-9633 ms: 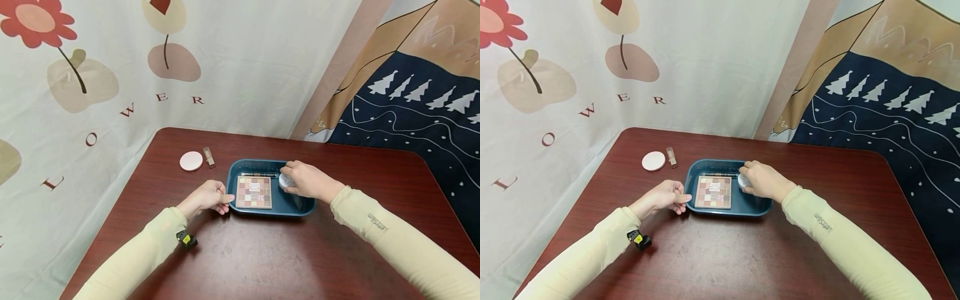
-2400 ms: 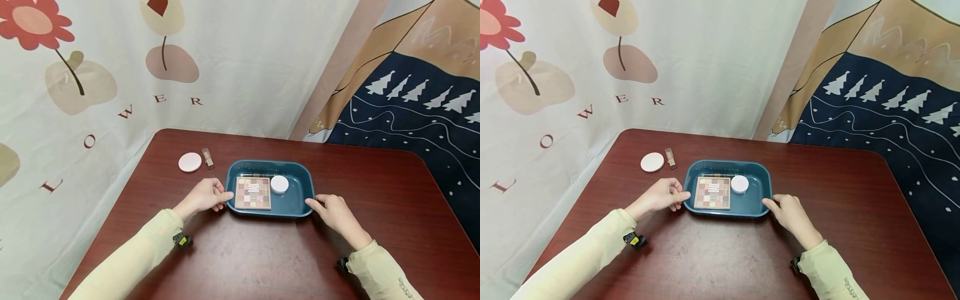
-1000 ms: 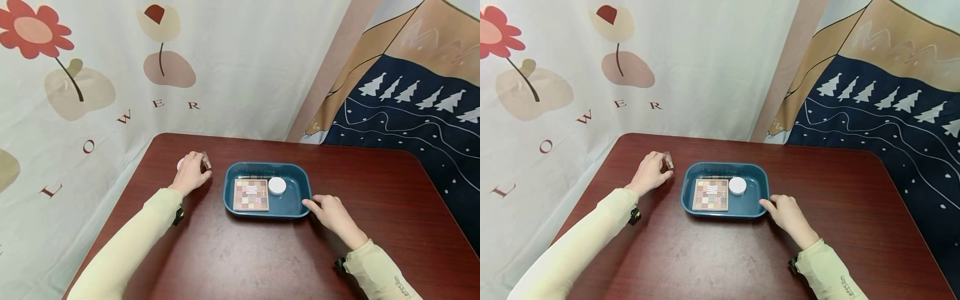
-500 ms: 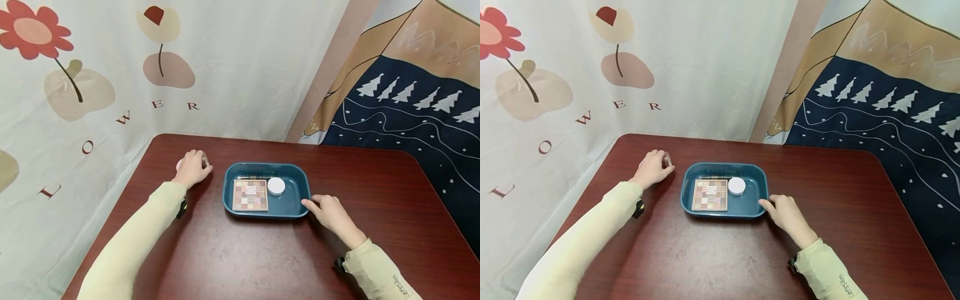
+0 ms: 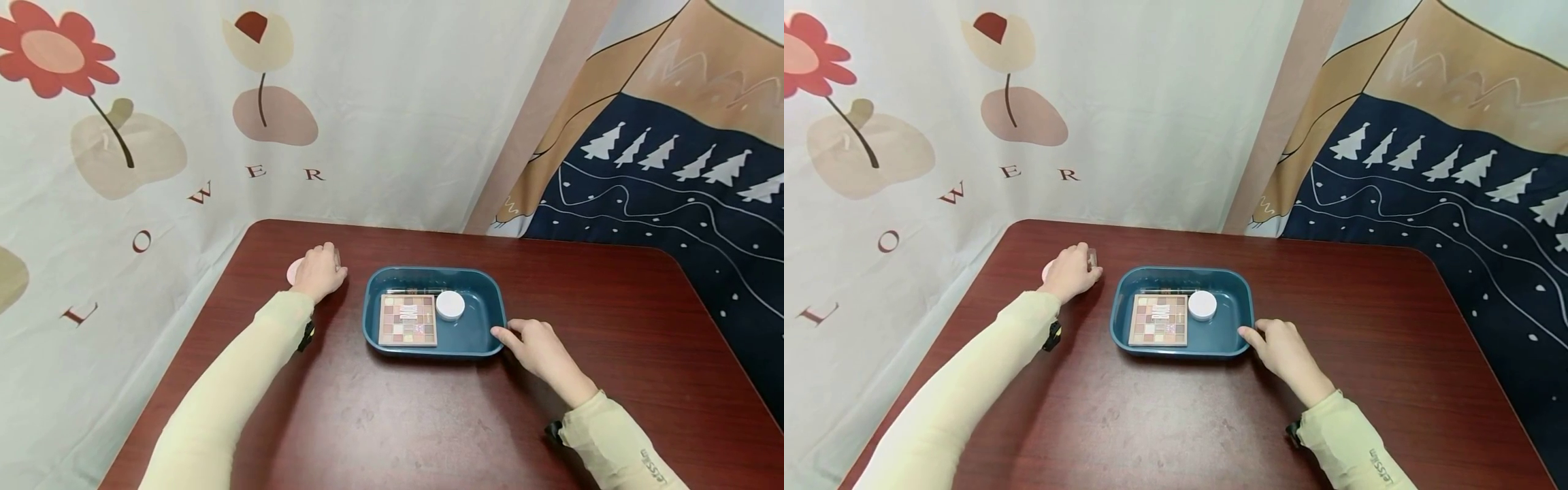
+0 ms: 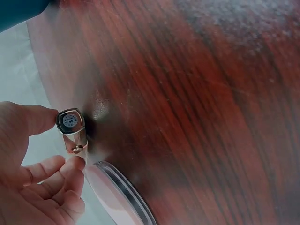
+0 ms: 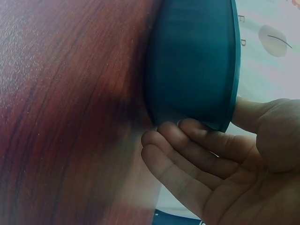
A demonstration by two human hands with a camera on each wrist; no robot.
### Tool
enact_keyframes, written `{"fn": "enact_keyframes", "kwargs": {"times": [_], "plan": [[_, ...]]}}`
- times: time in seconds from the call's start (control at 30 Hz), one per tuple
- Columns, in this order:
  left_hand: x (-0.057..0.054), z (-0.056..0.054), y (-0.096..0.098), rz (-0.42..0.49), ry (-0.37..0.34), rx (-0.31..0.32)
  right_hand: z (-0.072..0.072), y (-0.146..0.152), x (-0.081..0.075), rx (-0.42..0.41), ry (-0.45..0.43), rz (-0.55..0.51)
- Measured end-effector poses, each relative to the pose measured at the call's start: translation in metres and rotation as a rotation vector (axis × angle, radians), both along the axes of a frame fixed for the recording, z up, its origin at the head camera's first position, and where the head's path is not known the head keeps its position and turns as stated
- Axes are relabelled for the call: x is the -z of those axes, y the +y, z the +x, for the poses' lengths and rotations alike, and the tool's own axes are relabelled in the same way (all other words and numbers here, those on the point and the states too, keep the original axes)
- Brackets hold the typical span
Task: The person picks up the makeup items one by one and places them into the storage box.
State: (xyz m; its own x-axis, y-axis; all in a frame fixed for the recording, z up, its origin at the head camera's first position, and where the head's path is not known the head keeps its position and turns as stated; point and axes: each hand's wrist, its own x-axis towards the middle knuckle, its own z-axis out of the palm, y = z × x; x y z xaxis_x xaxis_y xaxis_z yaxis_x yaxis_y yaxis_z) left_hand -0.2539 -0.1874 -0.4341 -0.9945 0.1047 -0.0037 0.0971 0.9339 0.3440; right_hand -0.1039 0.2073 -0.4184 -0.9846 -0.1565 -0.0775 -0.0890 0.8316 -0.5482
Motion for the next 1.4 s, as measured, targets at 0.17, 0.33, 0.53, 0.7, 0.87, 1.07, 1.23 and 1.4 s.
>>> {"fn": "enact_keyframes", "kwargs": {"times": [0.17, 0.33, 0.53, 0.7, 0.87, 1.07, 1.23, 1.4], "plan": [[-0.001, -0.003, 0.003, 0.002, -0.024, -0.044, 0.0, 0.0, 0.0, 0.001, 0.005, 0.001], [-0.002, -0.003, 0.004, 0.025, -0.024, -0.058, 0.0, 0.0, 0.001, 0.005, 0.003, 0.004], [-0.002, -0.004, 0.008, 0.029, -0.006, -0.066, 0.0, 0.0, 0.0, -0.001, 0.0, -0.001], [-0.001, -0.007, 0.01, 0.015, 0.02, -0.067, 0.0, 0.001, 0.001, -0.004, 0.005, -0.002], [0.002, -0.009, 0.011, -0.02, 0.053, -0.068, 0.001, 0.001, 0.002, 0.003, 0.004, -0.013], [0.005, -0.012, 0.012, -0.042, 0.055, -0.097, 0.001, 0.0, 0.001, 0.003, 0.01, -0.014], [0.005, -0.014, 0.013, -0.055, 0.028, -0.115, 0.0, 0.001, 0.002, 0.004, 0.014, -0.008], [0.004, -0.015, 0.014, -0.051, 0.022, -0.118, 0.0, 0.0, 0.001, 0.007, 0.003, -0.009]]}}
